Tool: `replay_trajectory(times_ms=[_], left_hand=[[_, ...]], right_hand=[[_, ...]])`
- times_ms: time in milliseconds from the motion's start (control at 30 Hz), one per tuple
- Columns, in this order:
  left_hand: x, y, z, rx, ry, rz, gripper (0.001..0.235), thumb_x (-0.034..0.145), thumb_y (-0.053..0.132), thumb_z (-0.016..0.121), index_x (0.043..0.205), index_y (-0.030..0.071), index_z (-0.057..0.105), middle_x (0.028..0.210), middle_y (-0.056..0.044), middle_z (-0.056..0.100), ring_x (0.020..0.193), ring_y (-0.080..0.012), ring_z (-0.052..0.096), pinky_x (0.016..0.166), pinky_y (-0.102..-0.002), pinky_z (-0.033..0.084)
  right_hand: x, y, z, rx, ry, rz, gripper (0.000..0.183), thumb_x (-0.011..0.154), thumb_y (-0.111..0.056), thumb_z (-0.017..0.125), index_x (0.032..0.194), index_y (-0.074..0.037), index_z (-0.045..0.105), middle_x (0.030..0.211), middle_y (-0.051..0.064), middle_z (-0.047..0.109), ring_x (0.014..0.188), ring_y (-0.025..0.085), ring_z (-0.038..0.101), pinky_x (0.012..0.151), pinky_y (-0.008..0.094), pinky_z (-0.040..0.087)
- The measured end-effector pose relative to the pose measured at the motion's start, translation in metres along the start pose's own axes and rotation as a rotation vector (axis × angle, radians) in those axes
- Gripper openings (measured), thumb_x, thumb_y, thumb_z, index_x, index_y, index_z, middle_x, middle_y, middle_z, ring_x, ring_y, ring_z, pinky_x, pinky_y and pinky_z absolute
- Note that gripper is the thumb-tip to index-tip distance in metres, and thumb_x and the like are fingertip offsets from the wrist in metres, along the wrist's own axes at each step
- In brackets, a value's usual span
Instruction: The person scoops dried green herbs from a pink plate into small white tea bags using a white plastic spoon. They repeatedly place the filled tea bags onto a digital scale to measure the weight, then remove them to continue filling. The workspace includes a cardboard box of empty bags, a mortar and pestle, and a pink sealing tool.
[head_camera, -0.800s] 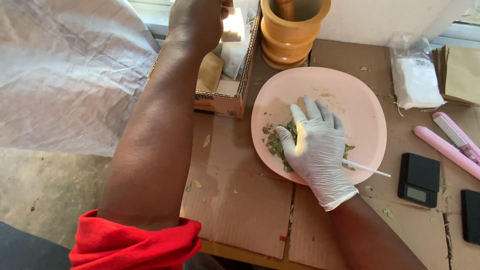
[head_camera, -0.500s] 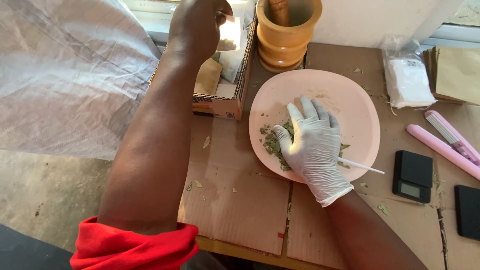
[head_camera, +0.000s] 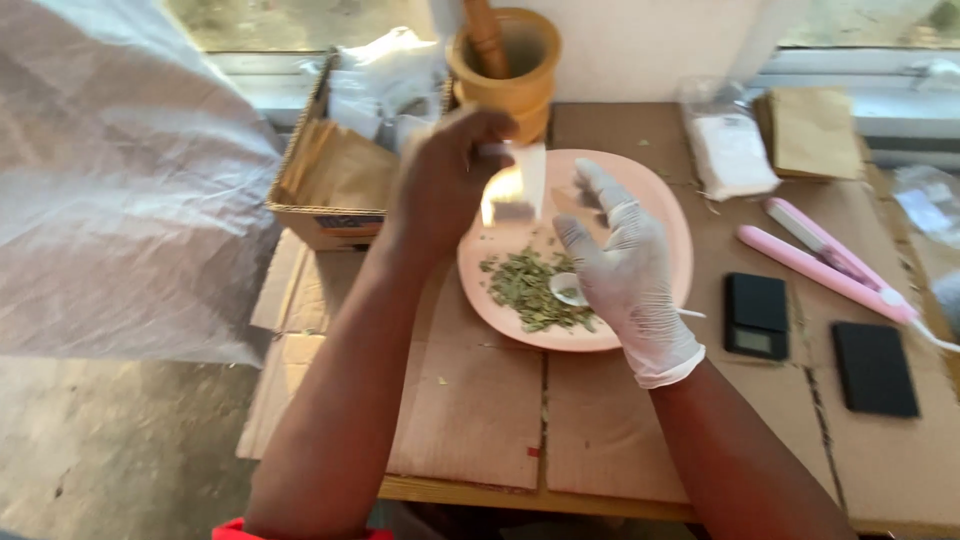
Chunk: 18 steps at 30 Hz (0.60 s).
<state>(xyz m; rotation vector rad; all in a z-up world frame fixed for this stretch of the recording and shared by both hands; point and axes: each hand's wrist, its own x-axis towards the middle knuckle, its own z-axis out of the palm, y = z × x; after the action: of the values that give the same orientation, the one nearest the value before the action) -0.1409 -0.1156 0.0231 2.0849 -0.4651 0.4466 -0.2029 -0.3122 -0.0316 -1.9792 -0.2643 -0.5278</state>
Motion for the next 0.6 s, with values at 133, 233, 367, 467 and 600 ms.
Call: replay_trajectory(times_ms=[133, 233, 367, 467, 600], left_hand=[[-0.034, 0.009, 0.034, -0.069, -0.018, 0.040, 0.029, 0.082, 0.013, 0.077, 0.109, 0.021, 0.074, 0.086, -0.007, 0.077, 0.088, -0.0308, 0.074, 0.080, -0.041, 0.055], [-0.049, 0.013, 0.051, -0.144, -0.031, -0.012, 0.027, 0.084, 0.013, 0.075, 0.110, 0.020, 0.074, 0.086, -0.005, 0.078, 0.084, -0.0246, 0.075, 0.077, -0.037, 0.055], [-0.070, -0.001, 0.075, -0.400, 0.010, -0.125, 0.049, 0.079, 0.017, 0.087, 0.125, 0.018, 0.068, 0.090, -0.002, 0.078, 0.064, -0.0077, 0.057, 0.060, -0.022, 0.049], [-0.080, -0.007, 0.088, -0.601, -0.008, -0.173, 0.069, 0.076, 0.007, 0.088, 0.137, 0.012, 0.059, 0.091, -0.006, 0.069, 0.073, -0.0119, 0.059, 0.073, -0.026, 0.054], [-0.093, -0.009, 0.102, -0.750, -0.059, -0.172, 0.069, 0.080, 0.003, 0.085, 0.143, 0.010, 0.055, 0.097, -0.016, 0.070, 0.088, -0.0185, 0.065, 0.085, -0.037, 0.059]], right_hand=[[-0.012, 0.007, -0.010, 0.033, -0.001, 0.083, 0.054, 0.084, -0.019, 0.079, 0.135, -0.015, 0.063, 0.114, 0.005, 0.073, 0.101, 0.019, 0.070, 0.088, 0.030, 0.054], [-0.015, 0.002, -0.015, 0.033, 0.014, 0.214, 0.032, 0.084, -0.022, 0.083, 0.115, -0.028, 0.075, 0.084, -0.010, 0.072, 0.073, 0.003, 0.067, 0.069, 0.019, 0.057], [-0.023, -0.015, -0.026, 0.139, 0.084, 0.264, 0.014, 0.089, -0.017, 0.081, 0.102, -0.019, 0.079, 0.077, -0.006, 0.071, 0.070, 0.001, 0.062, 0.069, 0.021, 0.059], [-0.020, -0.002, -0.032, 0.152, 0.139, 0.254, 0.012, 0.089, -0.016, 0.081, 0.101, -0.018, 0.079, 0.075, -0.006, 0.071, 0.069, 0.000, 0.061, 0.070, 0.021, 0.058], [-0.023, 0.012, -0.031, 0.163, 0.134, 0.243, 0.011, 0.089, -0.016, 0.081, 0.100, -0.019, 0.078, 0.074, -0.007, 0.069, 0.070, 0.000, 0.061, 0.072, 0.022, 0.058]])
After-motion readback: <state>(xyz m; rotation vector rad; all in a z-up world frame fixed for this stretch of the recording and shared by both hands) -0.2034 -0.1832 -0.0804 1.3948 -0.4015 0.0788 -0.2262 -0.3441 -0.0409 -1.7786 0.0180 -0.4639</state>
